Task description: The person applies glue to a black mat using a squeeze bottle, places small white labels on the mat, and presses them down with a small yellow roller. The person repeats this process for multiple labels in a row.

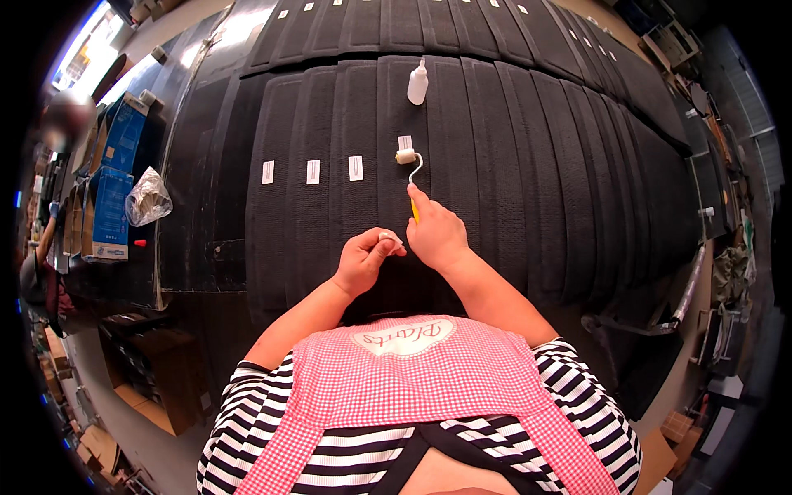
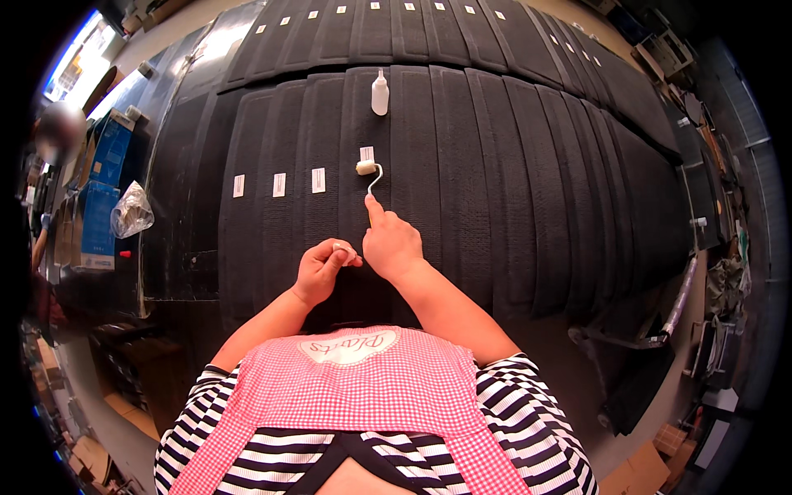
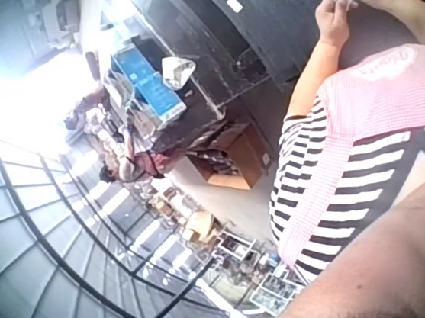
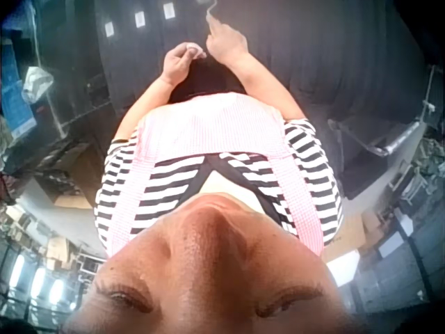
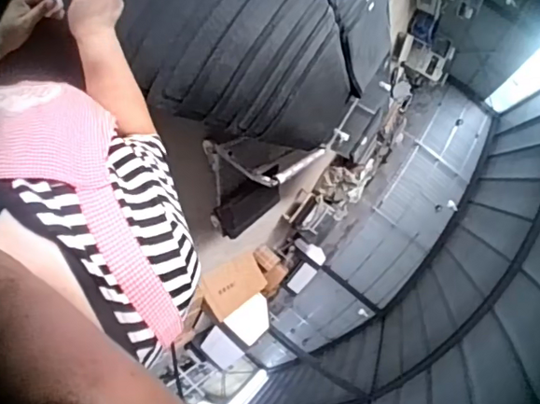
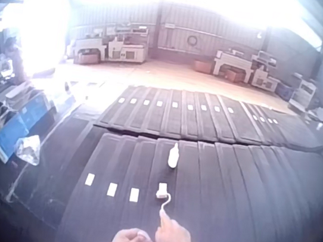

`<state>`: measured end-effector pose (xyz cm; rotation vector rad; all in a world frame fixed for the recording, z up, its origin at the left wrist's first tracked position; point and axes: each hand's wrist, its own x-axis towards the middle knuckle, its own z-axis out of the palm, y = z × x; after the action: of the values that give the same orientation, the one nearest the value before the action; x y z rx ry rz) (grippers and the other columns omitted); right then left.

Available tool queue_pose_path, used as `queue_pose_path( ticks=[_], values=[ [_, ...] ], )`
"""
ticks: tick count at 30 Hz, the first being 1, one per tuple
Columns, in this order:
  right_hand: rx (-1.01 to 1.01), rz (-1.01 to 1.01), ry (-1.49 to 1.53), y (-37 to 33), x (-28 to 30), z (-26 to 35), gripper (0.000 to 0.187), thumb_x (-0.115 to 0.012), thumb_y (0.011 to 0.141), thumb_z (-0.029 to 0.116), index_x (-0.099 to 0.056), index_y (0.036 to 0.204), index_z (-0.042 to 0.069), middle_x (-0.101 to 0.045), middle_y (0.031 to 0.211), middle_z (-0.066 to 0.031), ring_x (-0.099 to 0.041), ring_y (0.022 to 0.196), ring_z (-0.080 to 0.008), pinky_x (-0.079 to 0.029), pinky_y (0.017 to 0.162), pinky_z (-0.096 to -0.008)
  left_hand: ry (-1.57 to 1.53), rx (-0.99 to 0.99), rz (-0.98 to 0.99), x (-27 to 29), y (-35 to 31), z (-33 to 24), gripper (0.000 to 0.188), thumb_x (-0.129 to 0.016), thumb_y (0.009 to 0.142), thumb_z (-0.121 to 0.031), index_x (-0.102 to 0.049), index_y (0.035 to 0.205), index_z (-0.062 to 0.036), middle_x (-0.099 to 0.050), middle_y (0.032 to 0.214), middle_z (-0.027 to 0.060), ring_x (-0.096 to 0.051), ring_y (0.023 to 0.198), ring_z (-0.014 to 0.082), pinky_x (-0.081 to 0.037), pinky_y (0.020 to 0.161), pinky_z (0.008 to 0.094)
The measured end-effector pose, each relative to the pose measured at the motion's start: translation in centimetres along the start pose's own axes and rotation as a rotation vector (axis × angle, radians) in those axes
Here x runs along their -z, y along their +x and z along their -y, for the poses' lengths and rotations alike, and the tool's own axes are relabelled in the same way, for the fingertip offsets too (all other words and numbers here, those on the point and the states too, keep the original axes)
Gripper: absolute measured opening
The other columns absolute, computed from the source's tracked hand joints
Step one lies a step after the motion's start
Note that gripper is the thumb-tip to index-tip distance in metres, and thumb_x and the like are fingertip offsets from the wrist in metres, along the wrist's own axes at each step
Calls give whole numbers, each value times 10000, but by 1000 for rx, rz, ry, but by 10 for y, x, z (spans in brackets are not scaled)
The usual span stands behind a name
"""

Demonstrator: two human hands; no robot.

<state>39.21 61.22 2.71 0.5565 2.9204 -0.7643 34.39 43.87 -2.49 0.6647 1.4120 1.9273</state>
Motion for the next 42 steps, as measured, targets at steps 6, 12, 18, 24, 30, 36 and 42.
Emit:
queue_pose_path(
  ticks=[6, 12, 18, 24, 30, 36, 42],
  values=[
    [-31, 23, 19, -1, 5, 6, 605, -595, 928, 196, -404, 1496, 115, -672, 1063, -166, -684, 966, -353, -546, 859, -461, -4, 0, 4, 1, 0, 0, 215, -552, 1045, -186, -624, 957, -3, -619, 928, 47, -654, 897, 167, -524, 861, 316],
    [-8, -16, 66, -8, 6, 0, 623, -616, 913, 210, -417, 1498, 130, -676, 1073, -172, -681, 979, -358, -540, 864, -469, -3, -1, 14, 2, 1, 1, 218, -551, 1046, -189, -624, 962, -2, -622, 939, 49, -653, 903, 163, -528, 873, 319],
    [106, -258, 411, -14, 7, -11, 598, -634, 890, 189, -481, 1465, 127, -685, 1087, -193, -678, 981, -384, -543, 850, -466, 1, 2, 11, 4, 1, 3, 220, -548, 1047, -187, -617, 947, -4, -617, 933, 45, -650, 907, 163, -530, 873, 321],
    [109, -233, 242, 1, 4, -11, 583, -637, 897, 191, -491, 1460, 139, -679, 1042, -169, -680, 947, -366, -547, 826, -457, -34, 18, 5, 1, 2, 1, 219, -546, 1048, -180, -610, 926, -9, -610, 924, 40, -646, 900, 163, -530, 867, 323],
    [20, -105, 82, 14, 2, -3, 591, -607, 925, 210, -444, 1488, 133, -671, 1032, -150, -676, 951, -349, -542, 846, -460, -8, 19, 3, 1, 1, -2, 219, -551, 1046, -183, -613, 927, -10, -613, 920, 39, -649, 900, 164, -528, 866, 321],
    [-38, -11, 15, 26, 14, 11, 584, -590, 939, 204, -425, 1489, 101, -685, 1058, -168, -682, 988, -351, -540, 866, -462, -29, 30, -2, 1, 0, 0, 212, -562, 1041, -185, -623, 947, -5, -615, 918, 39, -652, 903, 167, -529, 868, 321],
    [-78, 20, 15, 33, 22, 16, 572, -598, 918, 193, -451, 1463, 99, -704, 1050, -197, -680, 1005, -376, -534, 898, -472, -44, 17, 8, 2, 1, 2, 196, -563, 1039, -169, -624, 953, -4, -615, 931, 40, -653, 904, 170, -530, 867, 320]
  ],
)
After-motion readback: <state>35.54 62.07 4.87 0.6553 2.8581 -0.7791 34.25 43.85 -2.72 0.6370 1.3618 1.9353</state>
